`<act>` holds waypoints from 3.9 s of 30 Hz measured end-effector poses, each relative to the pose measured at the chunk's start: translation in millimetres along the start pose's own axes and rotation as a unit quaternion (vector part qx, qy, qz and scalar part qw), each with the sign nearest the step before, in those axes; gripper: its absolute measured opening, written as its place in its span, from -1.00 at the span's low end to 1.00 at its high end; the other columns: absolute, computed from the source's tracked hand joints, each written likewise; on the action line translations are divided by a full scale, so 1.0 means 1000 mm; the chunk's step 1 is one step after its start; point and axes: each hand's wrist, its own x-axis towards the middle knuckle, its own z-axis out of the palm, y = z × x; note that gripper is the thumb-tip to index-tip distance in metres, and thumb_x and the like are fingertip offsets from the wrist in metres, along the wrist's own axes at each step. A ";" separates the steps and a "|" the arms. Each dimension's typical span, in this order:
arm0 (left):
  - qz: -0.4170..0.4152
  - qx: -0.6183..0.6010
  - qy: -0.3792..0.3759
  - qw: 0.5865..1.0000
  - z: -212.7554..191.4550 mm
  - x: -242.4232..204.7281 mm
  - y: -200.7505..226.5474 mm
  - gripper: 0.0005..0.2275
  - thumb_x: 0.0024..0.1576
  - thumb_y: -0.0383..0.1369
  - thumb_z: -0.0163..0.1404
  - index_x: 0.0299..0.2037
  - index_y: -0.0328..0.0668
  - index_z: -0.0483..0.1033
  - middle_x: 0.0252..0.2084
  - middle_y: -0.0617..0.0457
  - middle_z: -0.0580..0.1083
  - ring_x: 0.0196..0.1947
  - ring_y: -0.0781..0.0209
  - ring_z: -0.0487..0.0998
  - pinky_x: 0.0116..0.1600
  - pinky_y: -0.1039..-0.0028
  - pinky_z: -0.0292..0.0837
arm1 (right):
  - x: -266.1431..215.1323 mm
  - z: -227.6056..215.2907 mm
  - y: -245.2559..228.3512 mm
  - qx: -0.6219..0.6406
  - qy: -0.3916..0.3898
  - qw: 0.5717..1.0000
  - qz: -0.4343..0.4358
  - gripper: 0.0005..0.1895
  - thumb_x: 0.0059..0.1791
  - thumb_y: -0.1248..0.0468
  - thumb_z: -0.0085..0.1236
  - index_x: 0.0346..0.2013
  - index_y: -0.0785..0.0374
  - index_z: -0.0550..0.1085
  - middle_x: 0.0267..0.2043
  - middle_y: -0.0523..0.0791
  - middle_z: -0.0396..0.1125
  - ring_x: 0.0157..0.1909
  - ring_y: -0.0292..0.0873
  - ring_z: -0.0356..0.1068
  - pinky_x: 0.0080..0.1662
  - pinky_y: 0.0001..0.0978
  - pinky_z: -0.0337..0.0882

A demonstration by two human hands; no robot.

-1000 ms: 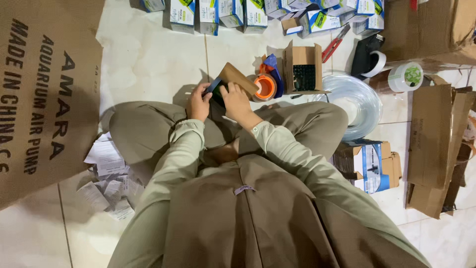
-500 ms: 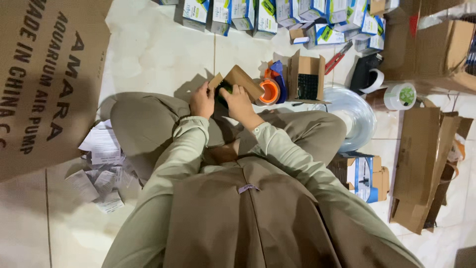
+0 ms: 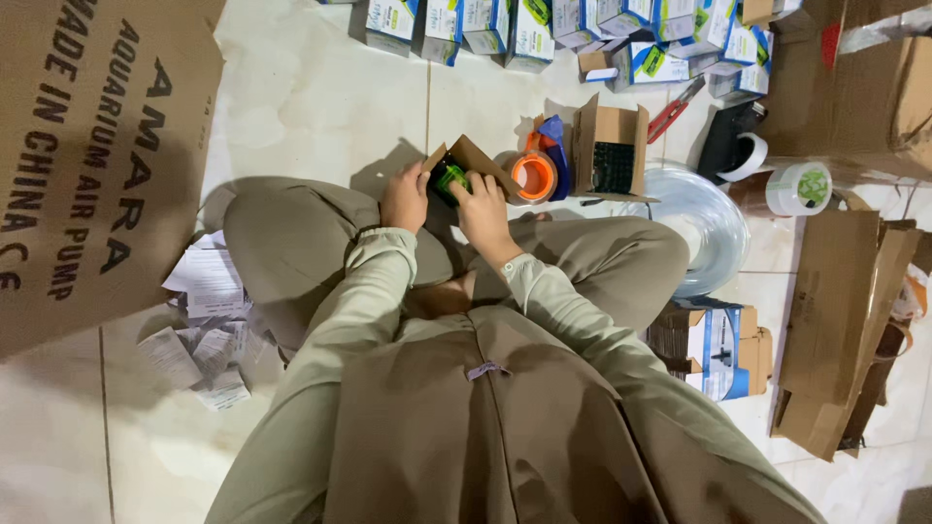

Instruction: The person sits on the floor and packs small green devices into cardboard boxes. They place a clear plastic cover inside, add a small white packet, and then insert the device. The person seals the box using a handheld tape dispenser and places the finished package into a larger shipping box.

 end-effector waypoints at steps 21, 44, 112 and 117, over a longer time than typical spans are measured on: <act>0.099 0.000 -0.016 0.995 -0.002 -0.004 -0.001 -0.61 0.16 -0.58 -0.15 0.20 -0.03 0.29 -0.01 -0.26 0.36 -0.01 -0.30 0.41 -0.13 0.04 0.51 | 0.001 0.008 0.025 0.082 -0.017 0.996 0.025 -0.50 -0.25 0.23 0.26 -0.04 0.00 0.34 -0.08 0.06 0.23 0.01 0.26 0.30 -0.11 0.11 0.42; 0.124 -0.013 -0.004 0.992 -0.007 -0.004 0.007 -0.64 0.17 -0.58 -0.19 0.16 -0.06 0.33 -0.10 -0.13 0.38 -0.18 -0.24 0.48 -0.29 0.05 0.53 | 0.002 0.007 0.024 0.040 0.056 0.998 -0.011 -0.59 -0.27 0.25 0.27 -0.15 -0.05 0.45 -0.15 -0.10 0.29 -0.09 0.01 0.32 -0.14 -0.19 0.45; 0.008 -0.320 -0.007 0.947 0.059 0.041 -0.055 -0.62 -0.03 -0.50 0.15 0.01 -0.02 0.48 -0.22 -0.06 0.39 -0.22 0.13 0.46 -0.12 0.41 0.47 | -0.016 -0.002 0.019 0.030 -0.212 0.977 -0.019 -0.26 -0.05 0.26 -0.05 0.33 -0.32 -0.10 0.46 0.00 -0.54 0.44 0.20 -0.48 0.32 0.18 -0.39; 0.006 -0.342 -0.023 0.939 0.057 0.037 -0.050 -0.64 0.02 -0.51 0.11 0.04 -0.09 0.45 -0.19 -0.08 0.36 -0.23 0.09 0.49 -0.15 0.36 0.47 | -0.016 0.010 0.025 0.069 -0.252 0.965 -0.008 -0.11 -0.07 0.14 0.06 0.38 -0.17 -0.27 0.45 -0.03 -0.61 0.44 0.16 -0.62 0.31 0.16 -0.50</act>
